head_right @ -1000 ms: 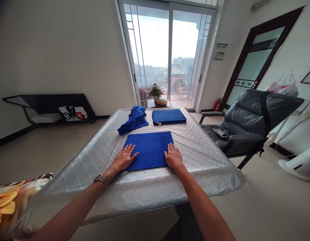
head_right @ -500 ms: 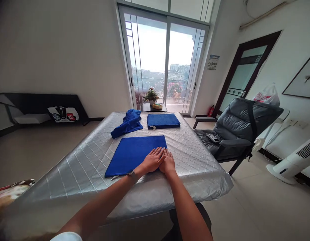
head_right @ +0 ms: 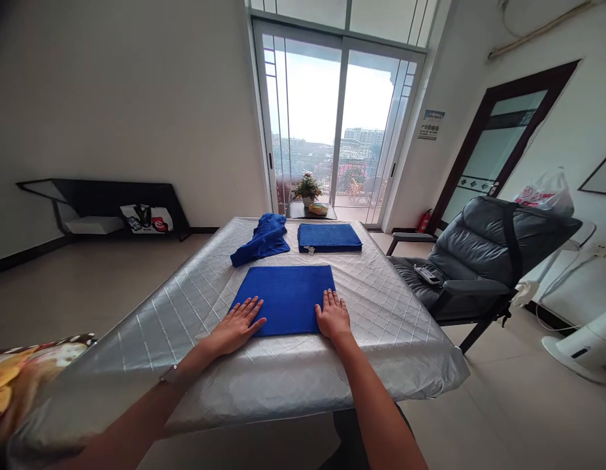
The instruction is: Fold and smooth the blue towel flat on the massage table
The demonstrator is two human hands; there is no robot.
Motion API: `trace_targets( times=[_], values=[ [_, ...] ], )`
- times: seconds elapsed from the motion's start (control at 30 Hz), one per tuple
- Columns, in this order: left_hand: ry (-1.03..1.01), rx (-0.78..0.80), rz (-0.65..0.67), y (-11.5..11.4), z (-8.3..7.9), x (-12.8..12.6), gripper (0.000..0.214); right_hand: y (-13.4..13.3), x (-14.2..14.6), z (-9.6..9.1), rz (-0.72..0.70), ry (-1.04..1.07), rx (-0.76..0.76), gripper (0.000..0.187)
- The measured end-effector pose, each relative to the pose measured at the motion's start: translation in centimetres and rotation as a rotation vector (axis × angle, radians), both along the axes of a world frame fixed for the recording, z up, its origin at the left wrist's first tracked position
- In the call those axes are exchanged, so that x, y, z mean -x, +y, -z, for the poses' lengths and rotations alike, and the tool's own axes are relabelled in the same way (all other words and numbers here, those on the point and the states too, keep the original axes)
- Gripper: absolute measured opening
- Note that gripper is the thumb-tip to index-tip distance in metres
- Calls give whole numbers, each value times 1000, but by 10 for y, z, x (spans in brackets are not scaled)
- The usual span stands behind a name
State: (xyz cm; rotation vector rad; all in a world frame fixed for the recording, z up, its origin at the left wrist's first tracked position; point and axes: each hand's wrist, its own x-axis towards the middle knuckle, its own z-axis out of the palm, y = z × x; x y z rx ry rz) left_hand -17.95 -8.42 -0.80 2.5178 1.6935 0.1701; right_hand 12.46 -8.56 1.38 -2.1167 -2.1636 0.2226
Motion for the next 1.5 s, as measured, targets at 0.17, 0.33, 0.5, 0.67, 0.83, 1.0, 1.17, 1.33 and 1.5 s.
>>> trace_targets(
  times=[0.17, 0.33, 0.5, 0.67, 0.83, 1.0, 1.17, 1.33, 1.5],
  values=[
    [8, 38, 18, -22, -2, 18, 76, 2, -3, -3, -29, -21, 17, 69],
    [-7, 59, 8, -26, -10, 12, 79, -2, -3, -5, -16, -1, -60, 65],
    [1, 55, -1, -26, -8, 11, 78, -16, -1, -3, -52, -27, -165, 62],
    [25, 50, 2, -24, -7, 14, 77, -25, -2, 1, -43, 7, -23, 66],
    [69, 81, -88, -17, -11, -3, 81, -23, -2, 2, -37, 22, -6, 67],
    [-53, -38, 120, -13, -19, -99, 75, -22, -5, 4, -52, 4, -5, 65],
    [-144, 16, 321, -7, -24, -181, 70, -24, -10, 5, -95, -33, 7, 64],
    [-120, 60, 326, -3, -16, -160, 72, -23, -7, 4, -73, -6, 5, 65],
    [-39, 32, 177, -9, -8, -89, 68, -22, -3, 2, -38, 24, -2, 65]
  ],
)
